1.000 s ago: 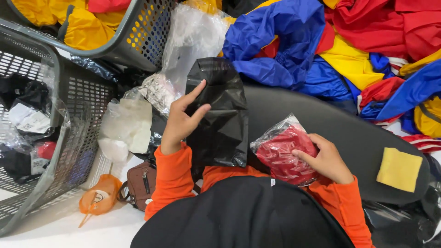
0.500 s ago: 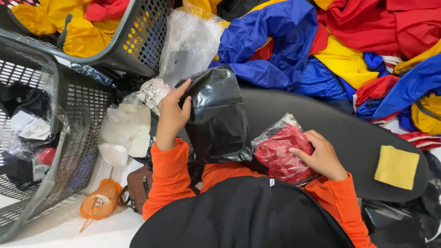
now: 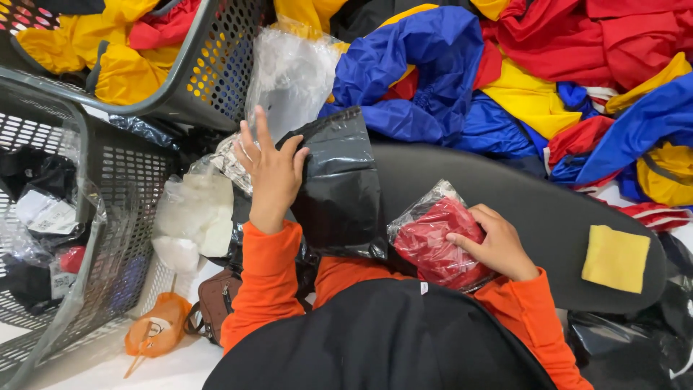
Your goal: Folding a red fabric item, placing it into a clear plastic bag and then a black mailer, followed by trimming loose threads from a yellow fabric item with scissors.
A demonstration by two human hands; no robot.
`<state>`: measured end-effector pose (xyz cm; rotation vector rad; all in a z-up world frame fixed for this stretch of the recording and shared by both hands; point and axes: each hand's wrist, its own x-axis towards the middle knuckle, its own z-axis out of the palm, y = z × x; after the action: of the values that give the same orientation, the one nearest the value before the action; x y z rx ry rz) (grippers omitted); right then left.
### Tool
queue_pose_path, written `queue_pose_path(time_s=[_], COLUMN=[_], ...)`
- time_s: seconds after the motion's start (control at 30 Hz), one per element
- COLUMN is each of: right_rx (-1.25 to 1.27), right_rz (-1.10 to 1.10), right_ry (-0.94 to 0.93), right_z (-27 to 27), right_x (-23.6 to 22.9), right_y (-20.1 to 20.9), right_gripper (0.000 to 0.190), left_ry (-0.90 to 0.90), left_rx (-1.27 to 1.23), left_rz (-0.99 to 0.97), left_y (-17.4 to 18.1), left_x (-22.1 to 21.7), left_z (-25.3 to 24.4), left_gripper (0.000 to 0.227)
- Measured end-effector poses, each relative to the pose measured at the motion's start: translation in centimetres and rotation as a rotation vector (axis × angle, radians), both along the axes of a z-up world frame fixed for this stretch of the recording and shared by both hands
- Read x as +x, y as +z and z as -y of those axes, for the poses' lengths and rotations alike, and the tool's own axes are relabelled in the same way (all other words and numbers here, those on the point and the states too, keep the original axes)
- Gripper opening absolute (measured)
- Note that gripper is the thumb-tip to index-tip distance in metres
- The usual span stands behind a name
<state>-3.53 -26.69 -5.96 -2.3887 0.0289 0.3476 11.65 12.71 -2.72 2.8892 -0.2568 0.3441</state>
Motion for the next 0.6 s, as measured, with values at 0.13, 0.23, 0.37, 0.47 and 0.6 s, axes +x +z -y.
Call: queue_pose_path(time_s=[0.13,0.23,0.37,0.47,0.6], right_rx=[-0.011,-0.019,0.009,0.029,0.073], right_rz=[-0.001,0.002,0.012,0.028,0.028], right_ry=[-0.004,-0.007,0.009,0.016,0.019], right_z=[-0.1,-0.1,0.2,0.2,0.1], right_x=[0.1,0.2,0.0,-0.2,-0.2], right_y=[0.1,0.0,-0.2,0.1,0.8], right_gripper=[0.041,0.042,0.041,0.041,0.042], left_ry=[-0.074,-0.087,-0.197,-0.325,-0.422], left_rx=[-0.101,-0.127,-0.124,-0.176,-0.237], left_rz=[-0.081,-0.173,-0.104,-0.013,0.099], left_y=[-0.3,-0.2,3.4,4.8,6.8], left_x=[0.7,1.3,0.3,-0.4,-0.9], left_z=[0.9,0.9,1.8,2.4,3.6], left_gripper=[0.025,0.027,0.005,0.019,0.023])
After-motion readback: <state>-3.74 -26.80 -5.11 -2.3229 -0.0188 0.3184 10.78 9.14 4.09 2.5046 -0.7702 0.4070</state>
